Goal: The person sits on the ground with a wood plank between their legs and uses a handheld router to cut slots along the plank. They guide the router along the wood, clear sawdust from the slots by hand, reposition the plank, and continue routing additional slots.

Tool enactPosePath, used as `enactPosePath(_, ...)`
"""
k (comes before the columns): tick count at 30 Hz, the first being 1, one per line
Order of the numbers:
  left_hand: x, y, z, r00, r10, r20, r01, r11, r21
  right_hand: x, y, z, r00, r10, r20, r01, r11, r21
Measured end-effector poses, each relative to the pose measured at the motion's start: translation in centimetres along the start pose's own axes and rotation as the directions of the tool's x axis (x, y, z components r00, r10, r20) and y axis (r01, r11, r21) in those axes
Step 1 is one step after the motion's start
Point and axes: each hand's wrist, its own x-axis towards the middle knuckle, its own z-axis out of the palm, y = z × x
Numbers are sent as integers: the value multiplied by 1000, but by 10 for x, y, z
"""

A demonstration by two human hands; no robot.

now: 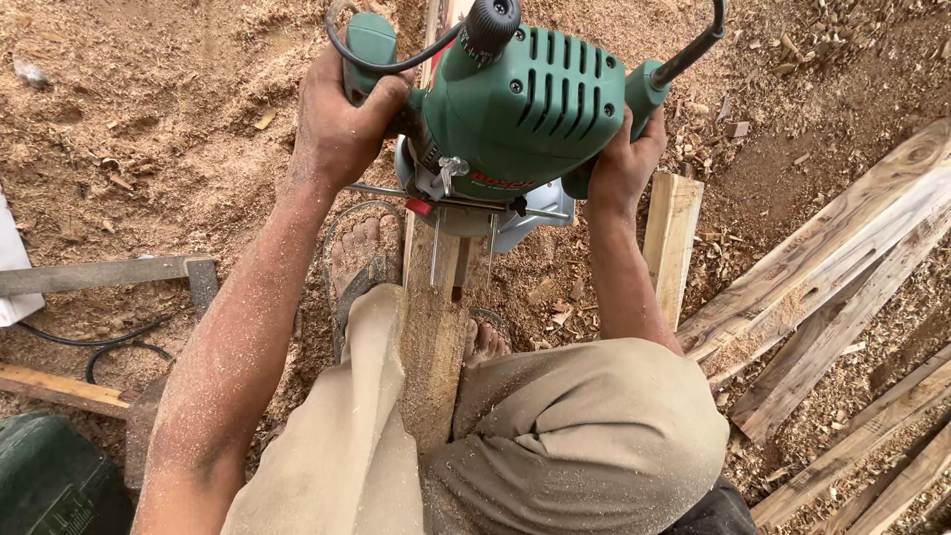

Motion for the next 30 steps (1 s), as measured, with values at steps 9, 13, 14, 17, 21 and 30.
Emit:
enactPosePath(9, -14, 9, -5, 989, -143, 35, 141, 988, 56, -16, -9, 2, 1000, 31, -5, -31, 996, -79)
enactPosePath(13, -18, 13, -5, 987, -151, 52, 147, 986, 82, -20, -12, 3, 998, 62, -16, -63, 995, -73)
enactPosePath(14, -19, 13, -5, 988, -146, 56, 140, 986, 94, -21, -13, 3, 998, 64, -5, -64, 995, -71)
enactPosePath(17, -19, 15, -4, 995, -94, 11, 93, 993, 67, -23, -11, 3, 994, 90, -60, -93, 995, -34)
enactPosePath(21, -17, 14, -3, 970, -239, 47, 240, 971, -10, -23, -9, 0, 998, 70, 7, -69, 997, -25)
enactPosePath(30, -23, -6, -4, 1000, -22, -8, 22, 999, 34, -22, -13, 7, 995, -61, 73, 66, 996, -65)
